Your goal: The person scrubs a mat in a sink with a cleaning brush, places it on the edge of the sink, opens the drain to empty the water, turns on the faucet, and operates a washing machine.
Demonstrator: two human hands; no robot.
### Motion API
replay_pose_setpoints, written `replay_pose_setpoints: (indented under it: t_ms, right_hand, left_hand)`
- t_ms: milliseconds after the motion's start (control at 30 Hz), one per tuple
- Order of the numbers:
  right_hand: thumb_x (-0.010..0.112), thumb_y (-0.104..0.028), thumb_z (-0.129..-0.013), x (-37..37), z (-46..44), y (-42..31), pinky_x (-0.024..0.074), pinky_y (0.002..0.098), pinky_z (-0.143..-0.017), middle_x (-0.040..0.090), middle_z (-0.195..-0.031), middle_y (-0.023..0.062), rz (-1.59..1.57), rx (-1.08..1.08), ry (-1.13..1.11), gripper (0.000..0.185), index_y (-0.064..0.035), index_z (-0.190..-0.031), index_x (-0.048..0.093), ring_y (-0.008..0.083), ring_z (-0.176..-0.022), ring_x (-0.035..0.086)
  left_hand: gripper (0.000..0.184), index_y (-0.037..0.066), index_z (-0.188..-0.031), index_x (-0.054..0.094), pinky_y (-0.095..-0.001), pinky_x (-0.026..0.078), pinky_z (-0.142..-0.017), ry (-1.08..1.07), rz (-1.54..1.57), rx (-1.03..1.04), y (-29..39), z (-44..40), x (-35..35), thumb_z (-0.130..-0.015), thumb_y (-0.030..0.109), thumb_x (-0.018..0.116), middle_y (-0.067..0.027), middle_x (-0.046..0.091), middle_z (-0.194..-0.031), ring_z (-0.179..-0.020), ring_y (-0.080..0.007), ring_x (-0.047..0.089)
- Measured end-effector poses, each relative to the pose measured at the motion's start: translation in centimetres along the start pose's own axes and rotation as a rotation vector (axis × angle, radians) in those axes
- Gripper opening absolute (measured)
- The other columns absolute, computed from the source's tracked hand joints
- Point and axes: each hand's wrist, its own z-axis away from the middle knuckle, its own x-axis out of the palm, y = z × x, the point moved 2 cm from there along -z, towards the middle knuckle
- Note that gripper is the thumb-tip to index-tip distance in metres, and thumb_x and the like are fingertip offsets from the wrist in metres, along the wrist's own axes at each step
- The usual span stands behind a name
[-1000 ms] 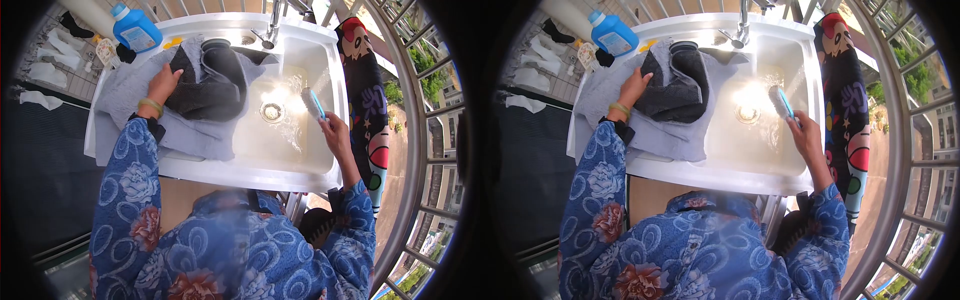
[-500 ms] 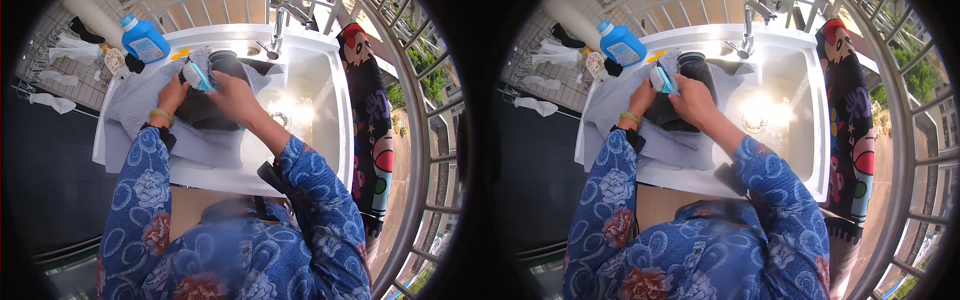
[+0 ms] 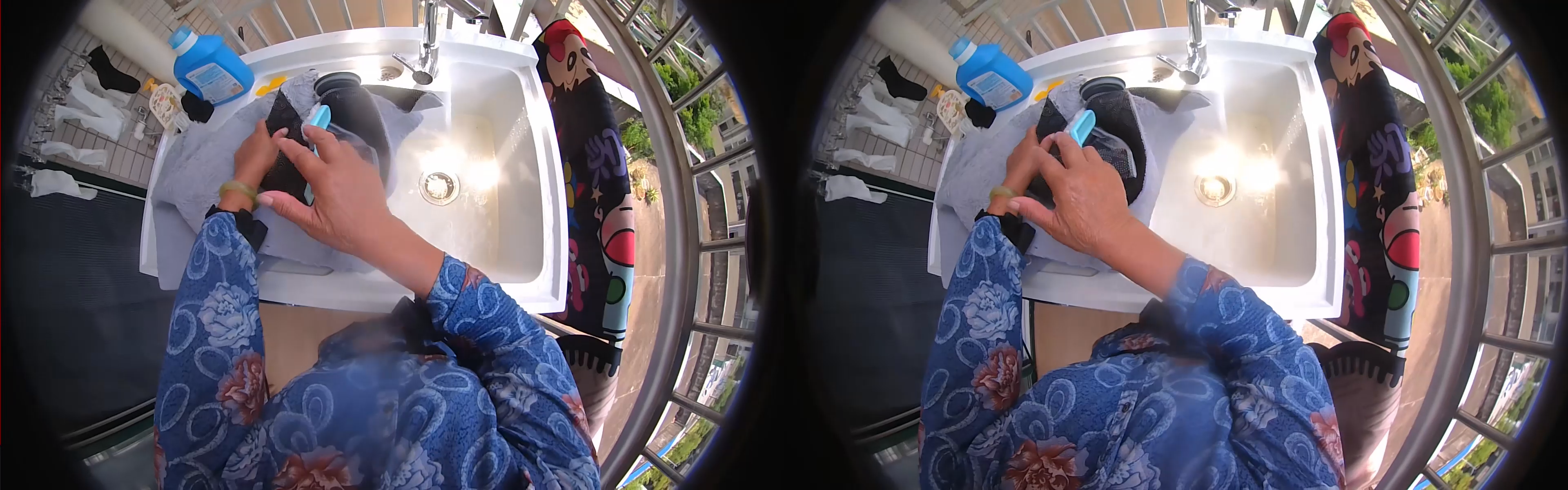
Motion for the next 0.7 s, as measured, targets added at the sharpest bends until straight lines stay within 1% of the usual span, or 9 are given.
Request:
replay_pose_setpoints:
  t_ms: [33, 133, 167, 267, 367, 467, 567, 667, 700]
  right_hand:
    - [0.071, -0.035, -0.081, 0.0, 0.3, -0.5, 0.0477, 0.0447, -0.088, 0.049, -0.128, 0.0218, -0.032, -0.019, -0.031, 0.045, -0.0045, -0.114, 0.062, 0.0393, -0.106, 0.054]
    - [0.07, -0.025, -0.08, 2.0, 1.2, 0.4, 0.0465, 0.0433, -0.092, 0.046, -0.13, 0.0216, 0.001, -0.186, -0.114, 0.037, -0.0049, -0.11, 0.061, 0.0397, -0.113, 0.05]
    - [0.067, -0.013, -0.076, 3.5, 1.3, 1.3, 0.0454, 0.0423, -0.095, 0.05, -0.123, 0.0205, 0.038, -0.215, -0.133, 0.033, -0.0035, -0.107, 0.061, 0.0385, -0.118, 0.047]
    - [0.064, -0.004, -0.073, 4.4, 1.5, 2.1, 0.0455, 0.0423, -0.095, 0.051, -0.118, 0.0202, 0.075, -0.187, -0.097, 0.032, -0.0013, -0.105, 0.06, 0.0391, -0.119, 0.047]
    - [0.062, -0.001, -0.073, 4.0, 0.7, 1.5, 0.0466, 0.0419, -0.094, 0.053, -0.116, 0.0199, -0.061, -0.185, -0.001, 0.032, 0.0005, -0.105, 0.06, 0.0396, -0.121, 0.046]
    - [0.061, -0.004, -0.076, 5.1, -0.1, 1.3, 0.0448, 0.0423, -0.097, 0.05, -0.123, 0.0217, -0.18, -0.202, -0.038, 0.033, -0.0023, -0.109, 0.06, 0.0408, -0.122, 0.046]
    - [0.06, -0.006, -0.08, 5.8, -0.1, 0.9, 0.0429, 0.0468, -0.098, 0.046, -0.132, 0.0234, -0.341, -0.197, 0.041, 0.04, -0.0092, -0.119, 0.058, 0.0407, -0.125, 0.044]
    - [0.06, -0.008, -0.082, 6.4, -0.6, 0.9, 0.0408, 0.0509, -0.097, 0.039, -0.14, 0.0262, 0.015, -0.245, 0.086, 0.056, -0.0222, -0.135, 0.05, 0.0436, -0.127, 0.042]
    - [0.06, -0.008, -0.082, 6.4, -0.6, 0.7, 0.0405, 0.0512, -0.097, 0.037, -0.141, 0.0273, 0.047, -0.22, 0.094, 0.06, -0.0254, -0.138, 0.045, 0.0448, -0.127, 0.042]
  left_hand:
    - [0.054, 0.006, -0.121, 0.048, -0.0523, 0.047, -0.083, 0.008, -0.008, 0.026, -0.4, -0.2, 0.2, -0.091, 0.05, 0.051, -0.0231, 0.065, -0.107, -0.101, -0.0423, 0.061]
    - [0.054, 0.006, -0.121, 0.048, -0.0525, 0.047, -0.081, 0.044, -0.05, 0.065, -1.0, -0.4, 0.6, -0.091, 0.05, 0.051, -0.0235, 0.065, -0.107, -0.1, -0.0424, 0.061]
    - [0.054, 0.006, -0.121, 0.048, -0.0523, 0.047, -0.081, 0.048, -0.084, 0.055, -0.9, -0.5, 0.5, -0.091, 0.05, 0.051, -0.0236, 0.065, -0.106, -0.1, -0.0424, 0.061]
    - [0.054, 0.005, -0.12, 0.048, -0.0513, 0.048, -0.081, 0.044, -0.134, 0.052, -0.6, -0.5, 0.2, -0.092, 0.05, 0.051, -0.0237, 0.065, -0.106, -0.1, -0.0423, 0.061]
    - [0.055, 0.004, -0.121, 0.048, -0.0503, 0.048, -0.081, 0.052, -0.101, 0.105, -0.4, 0.3, -0.1, -0.091, 0.05, 0.052, -0.0234, 0.065, -0.104, -0.098, -0.0427, 0.062]
    - [0.055, 0.003, -0.123, 0.047, -0.0489, 0.048, -0.082, 0.033, -0.005, 0.113, 1.0, 2.5, -1.6, -0.092, 0.049, 0.052, -0.0226, 0.065, -0.103, -0.099, -0.0422, 0.061]
    - [0.053, 0.003, -0.123, 0.047, -0.0479, 0.047, -0.084, 0.04, 0.095, 0.225, 2.8, 4.9, -3.7, -0.093, 0.047, 0.051, -0.0222, 0.064, -0.105, -0.1, -0.0417, 0.06]
    - [0.051, 0.003, -0.124, 0.047, -0.047, 0.047, -0.085, 0.06, 0.186, 0.377, 4.0, 6.5, -5.0, -0.094, 0.045, 0.05, -0.0218, 0.064, -0.106, -0.102, -0.0412, 0.06]
    - [0.051, 0.003, -0.124, 0.047, -0.0467, 0.047, -0.085, 0.061, 0.205, 0.413, 4.2, 7.0, -5.3, -0.095, 0.044, 0.049, -0.0217, 0.064, -0.107, -0.102, -0.041, 0.06]
